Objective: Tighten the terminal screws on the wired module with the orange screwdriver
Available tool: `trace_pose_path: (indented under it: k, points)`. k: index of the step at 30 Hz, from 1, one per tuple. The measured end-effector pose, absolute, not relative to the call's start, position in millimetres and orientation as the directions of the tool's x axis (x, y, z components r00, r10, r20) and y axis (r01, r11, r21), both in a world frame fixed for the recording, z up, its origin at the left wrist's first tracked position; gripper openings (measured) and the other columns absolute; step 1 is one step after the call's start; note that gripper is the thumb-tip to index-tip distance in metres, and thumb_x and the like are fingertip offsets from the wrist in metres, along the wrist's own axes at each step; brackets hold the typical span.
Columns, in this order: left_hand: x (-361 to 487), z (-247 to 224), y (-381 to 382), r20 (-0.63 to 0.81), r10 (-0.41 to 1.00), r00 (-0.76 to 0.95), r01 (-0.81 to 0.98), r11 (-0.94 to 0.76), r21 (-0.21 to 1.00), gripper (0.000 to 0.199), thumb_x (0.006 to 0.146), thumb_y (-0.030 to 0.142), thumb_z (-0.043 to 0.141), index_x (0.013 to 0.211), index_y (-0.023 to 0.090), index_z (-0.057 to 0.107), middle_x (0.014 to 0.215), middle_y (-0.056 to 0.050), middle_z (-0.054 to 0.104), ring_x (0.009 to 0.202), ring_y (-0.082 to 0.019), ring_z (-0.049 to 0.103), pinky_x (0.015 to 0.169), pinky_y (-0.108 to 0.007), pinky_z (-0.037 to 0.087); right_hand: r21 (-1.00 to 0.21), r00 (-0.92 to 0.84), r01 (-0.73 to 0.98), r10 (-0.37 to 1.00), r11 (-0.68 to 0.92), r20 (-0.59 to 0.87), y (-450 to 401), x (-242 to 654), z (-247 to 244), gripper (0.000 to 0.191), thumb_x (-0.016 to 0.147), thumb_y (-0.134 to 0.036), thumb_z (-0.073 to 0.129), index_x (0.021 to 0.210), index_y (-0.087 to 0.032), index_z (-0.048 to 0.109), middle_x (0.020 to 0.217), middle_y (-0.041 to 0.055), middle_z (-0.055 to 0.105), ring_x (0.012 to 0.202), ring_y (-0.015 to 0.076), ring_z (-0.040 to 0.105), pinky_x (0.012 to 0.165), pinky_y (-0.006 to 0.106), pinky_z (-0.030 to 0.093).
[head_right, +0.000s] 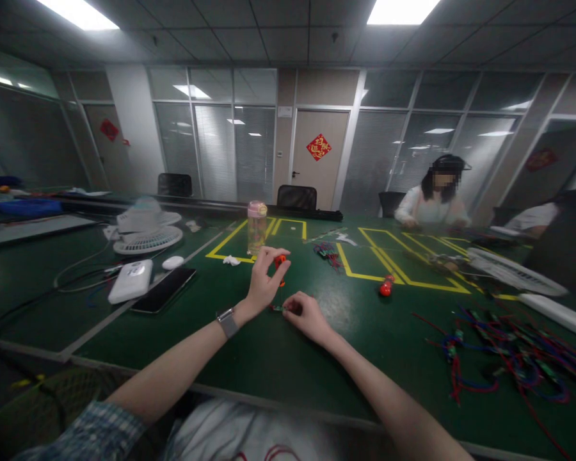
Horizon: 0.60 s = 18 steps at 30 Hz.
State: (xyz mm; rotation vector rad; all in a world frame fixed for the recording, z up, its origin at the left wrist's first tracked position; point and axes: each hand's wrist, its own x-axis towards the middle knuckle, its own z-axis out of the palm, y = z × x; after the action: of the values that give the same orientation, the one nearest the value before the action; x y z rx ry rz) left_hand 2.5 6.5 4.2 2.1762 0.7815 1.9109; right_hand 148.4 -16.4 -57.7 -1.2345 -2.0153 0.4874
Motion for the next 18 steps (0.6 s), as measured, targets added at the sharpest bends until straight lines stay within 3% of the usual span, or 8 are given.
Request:
trace_pose_path:
  k: [6, 13, 18]
  points:
    - [2.9, 3.5, 6.4, 0.866, 0.497, 0.051, 0.249, -0.846, 0.471, 0.026, 0.096, 0.019, 0.032, 0.111, 0.019, 0.053, 0.095, -0.005, 0.058, 0.087, -0.015, 0.055, 0.080, -0.029, 0.044, -0.641, -0.291, 0.605, 0.880, 0.473, 0.375, -16.4, 148.7, -57.7, 0.010, 0.071, -0.014, 0.062, 0.080, -0.015, 0.066, 0.072, 0.0013, 0.060, 0.067, 0.0140, 0.056, 0.063, 0.025, 0.044]
    - [2.4, 5.2, 5.5, 0.886, 0.456, 0.082, 0.287, -0.862, 0.417, 0.018, 0.085, 0.029, 0.059, 0.101, 0.020, 0.059, 0.090, -0.002, 0.051, 0.085, -0.015, 0.052, 0.080, -0.028, 0.044, -0.641, -0.285, 0.604, 0.880, 0.473, 0.380, -15.7, 149.0, -58.9, 0.009, 0.071, -0.014, 0.062, 0.080, -0.016, 0.066, 0.072, 0.0011, 0.059, 0.066, 0.0138, 0.055, 0.063, 0.025, 0.044]
    - [4.3, 4.6, 5.5, 0.877, 0.469, 0.108, 0.255, -0.865, 0.432, 0.017, 0.092, 0.023, 0.047, 0.105, 0.019, 0.057, 0.094, -0.004, 0.054, 0.089, -0.015, 0.053, 0.082, -0.027, 0.043, -0.643, -0.290, 0.600, 0.878, 0.476, 0.380, -15.5, 149.8, -59.1, 0.010, 0.072, -0.015, 0.062, 0.080, -0.016, 0.066, 0.073, 0.0010, 0.060, 0.067, 0.0138, 0.055, 0.064, 0.025, 0.044]
